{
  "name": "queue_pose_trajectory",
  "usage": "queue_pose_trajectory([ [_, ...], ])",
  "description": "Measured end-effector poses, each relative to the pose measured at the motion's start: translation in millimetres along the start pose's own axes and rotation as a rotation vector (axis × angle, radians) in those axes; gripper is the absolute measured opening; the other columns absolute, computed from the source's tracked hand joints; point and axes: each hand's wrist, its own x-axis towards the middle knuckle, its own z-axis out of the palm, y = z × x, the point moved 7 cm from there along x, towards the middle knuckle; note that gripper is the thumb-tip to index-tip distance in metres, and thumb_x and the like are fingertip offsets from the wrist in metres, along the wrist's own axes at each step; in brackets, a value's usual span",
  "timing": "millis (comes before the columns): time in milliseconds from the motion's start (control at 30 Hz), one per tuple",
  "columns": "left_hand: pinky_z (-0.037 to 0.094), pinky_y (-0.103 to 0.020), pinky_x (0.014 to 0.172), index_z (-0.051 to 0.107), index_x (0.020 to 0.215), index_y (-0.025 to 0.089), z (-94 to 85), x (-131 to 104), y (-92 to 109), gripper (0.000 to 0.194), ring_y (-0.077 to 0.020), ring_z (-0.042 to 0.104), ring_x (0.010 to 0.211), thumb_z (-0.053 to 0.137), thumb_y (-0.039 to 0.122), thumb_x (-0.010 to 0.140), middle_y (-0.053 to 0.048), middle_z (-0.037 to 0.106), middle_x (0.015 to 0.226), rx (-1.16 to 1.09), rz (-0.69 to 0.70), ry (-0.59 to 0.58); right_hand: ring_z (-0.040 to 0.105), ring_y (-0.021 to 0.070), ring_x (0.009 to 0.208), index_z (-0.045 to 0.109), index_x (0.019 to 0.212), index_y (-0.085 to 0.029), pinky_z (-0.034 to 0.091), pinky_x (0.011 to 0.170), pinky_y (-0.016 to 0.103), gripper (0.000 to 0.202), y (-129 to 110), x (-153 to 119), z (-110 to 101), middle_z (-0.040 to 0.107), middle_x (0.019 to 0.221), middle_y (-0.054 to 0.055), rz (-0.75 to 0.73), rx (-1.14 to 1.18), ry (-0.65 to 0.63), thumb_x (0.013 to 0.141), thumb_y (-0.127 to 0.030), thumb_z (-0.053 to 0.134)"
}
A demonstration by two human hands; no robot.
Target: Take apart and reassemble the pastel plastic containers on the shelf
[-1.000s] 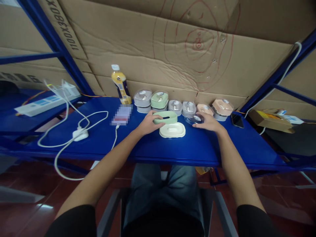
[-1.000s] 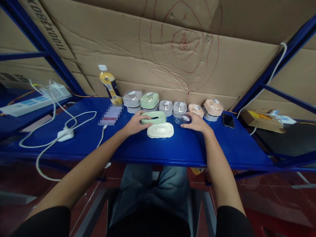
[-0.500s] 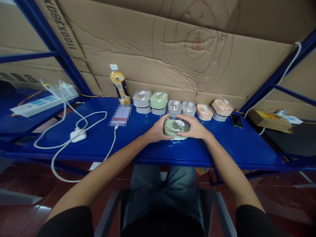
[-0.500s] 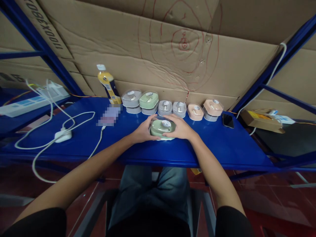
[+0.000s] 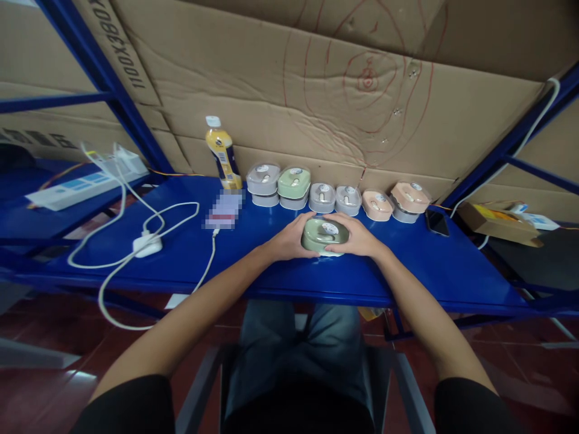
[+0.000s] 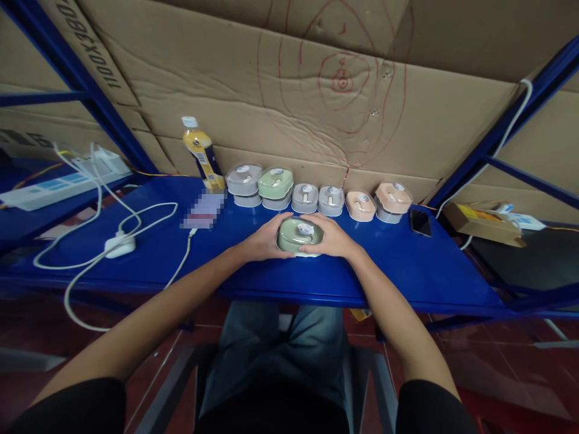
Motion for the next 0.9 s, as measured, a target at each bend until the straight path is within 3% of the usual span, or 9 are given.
queue_pose_trajectory([
  [200, 0.039, -0.065, 0.124, 0.033, 0.164, 0.021, -1.4, -1.1, -6.5, 0.127, -0.0474, 0.045, 0.152, 0.098, 0.056, 0.061, -0.024, 0.048, 0.163, 0.043, -0.082, -0.043, 0.067, 0.0345, 0.128, 0.061, 0.152, -0.025, 0.051, 0.115, 0.054, 0.088, 4.8, -0.8, 2.4, 0.069, 0.14, 0.014, 0.059, -0.037, -0.003, 0.076, -0.06, 0.088],
  [567, 0.044, -0.06, 0.12, 0.032, 0.163, 0.02, -5.3, 0.4, -11.8, 0.13, -0.0459, 0.053, 0.147, 0.1, 0.052, 0.057, -0.023, 0.053, 0.159, -0.04, -0.155, -0.069, 0.071, 0.0337, 0.121, 0.063, 0.15, -0.022, 0.055, 0.111, 0.052, 0.085, -3.3, -3.8, 2.8, 0.07, 0.135, 0.014, 0.085, -0.18, 0.036, 0.078, -0.06, 0.084],
  [800, 0.044, -0.058, 0.12, 0.036, 0.161, 0.018, -4.2, 2.2, -7.8, 0.124, -0.0435, 0.055, 0.145, 0.098, 0.047, 0.058, -0.021, 0.055, 0.157, -0.038, -0.117, -0.067, 0.069, 0.036, 0.124, 0.057, 0.156, -0.027, 0.056, 0.11, 0.055, 0.089, -6.6, -2.9, 9.7, 0.065, 0.137, 0.014, 0.125, -0.235, -0.049, 0.08, -0.066, 0.082],
  [900, 0.045, -0.057, 0.12, 0.04, 0.157, 0.019, -5.9, 2.5, -6.1, 0.117, -0.0431, 0.055, 0.144, 0.098, 0.049, 0.06, -0.02, 0.057, 0.155, -0.036, -0.103, -0.054, 0.064, 0.038, 0.132, 0.046, 0.163, -0.028, 0.052, 0.114, 0.058, 0.105, -3.6, -3.0, 12.5, 0.061, 0.145, 0.014, 0.109, -0.191, -0.124, 0.075, -0.068, 0.086],
])
